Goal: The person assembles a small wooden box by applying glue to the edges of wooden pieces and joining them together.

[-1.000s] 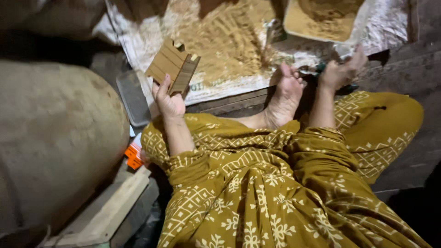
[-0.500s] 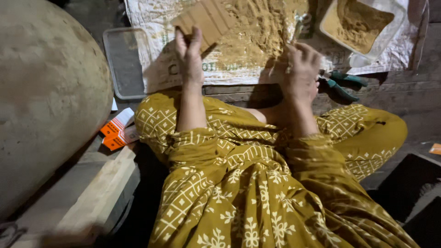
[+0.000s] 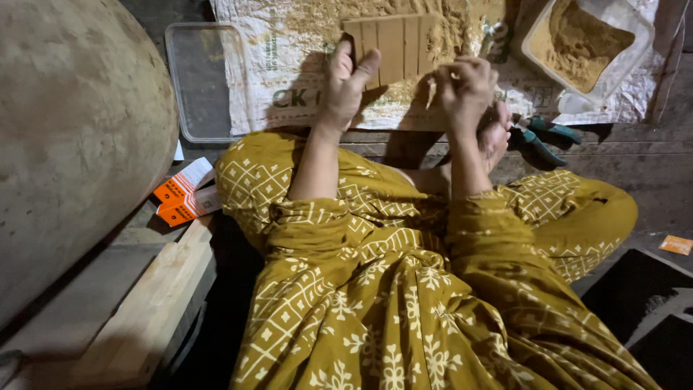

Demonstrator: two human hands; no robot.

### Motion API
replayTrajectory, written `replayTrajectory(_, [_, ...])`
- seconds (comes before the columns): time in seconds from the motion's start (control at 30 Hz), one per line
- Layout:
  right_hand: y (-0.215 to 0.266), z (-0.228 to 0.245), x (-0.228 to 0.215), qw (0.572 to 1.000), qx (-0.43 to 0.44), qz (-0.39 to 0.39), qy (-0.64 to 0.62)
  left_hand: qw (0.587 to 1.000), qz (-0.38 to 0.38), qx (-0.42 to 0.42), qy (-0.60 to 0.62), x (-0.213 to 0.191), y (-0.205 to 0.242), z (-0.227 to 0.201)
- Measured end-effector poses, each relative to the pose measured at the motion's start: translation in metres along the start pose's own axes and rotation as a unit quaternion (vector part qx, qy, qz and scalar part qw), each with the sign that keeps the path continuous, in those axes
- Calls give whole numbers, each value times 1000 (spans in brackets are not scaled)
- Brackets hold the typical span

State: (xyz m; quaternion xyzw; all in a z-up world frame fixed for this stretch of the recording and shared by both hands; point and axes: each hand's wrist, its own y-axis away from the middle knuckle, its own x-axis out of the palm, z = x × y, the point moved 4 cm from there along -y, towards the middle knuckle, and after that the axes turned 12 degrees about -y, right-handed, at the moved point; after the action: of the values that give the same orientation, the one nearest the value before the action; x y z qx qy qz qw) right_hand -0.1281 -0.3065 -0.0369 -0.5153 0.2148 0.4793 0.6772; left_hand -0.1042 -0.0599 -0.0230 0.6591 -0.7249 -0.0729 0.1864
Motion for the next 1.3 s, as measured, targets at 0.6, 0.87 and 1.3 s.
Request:
replayTrajectory(0.6, [0, -5, -8, 587, 495, -84, -635, 984, 146, -52, -93, 32, 33, -22])
replayTrajectory(0.87, [-11, 42, -30, 567, 594, -65, -567, 951, 11, -13, -309, 27, 27, -20])
replayTrajectory(1.3, [-18, 30, -38, 600, 375, -30, -706, 978, 145, -137, -64, 29, 16, 5])
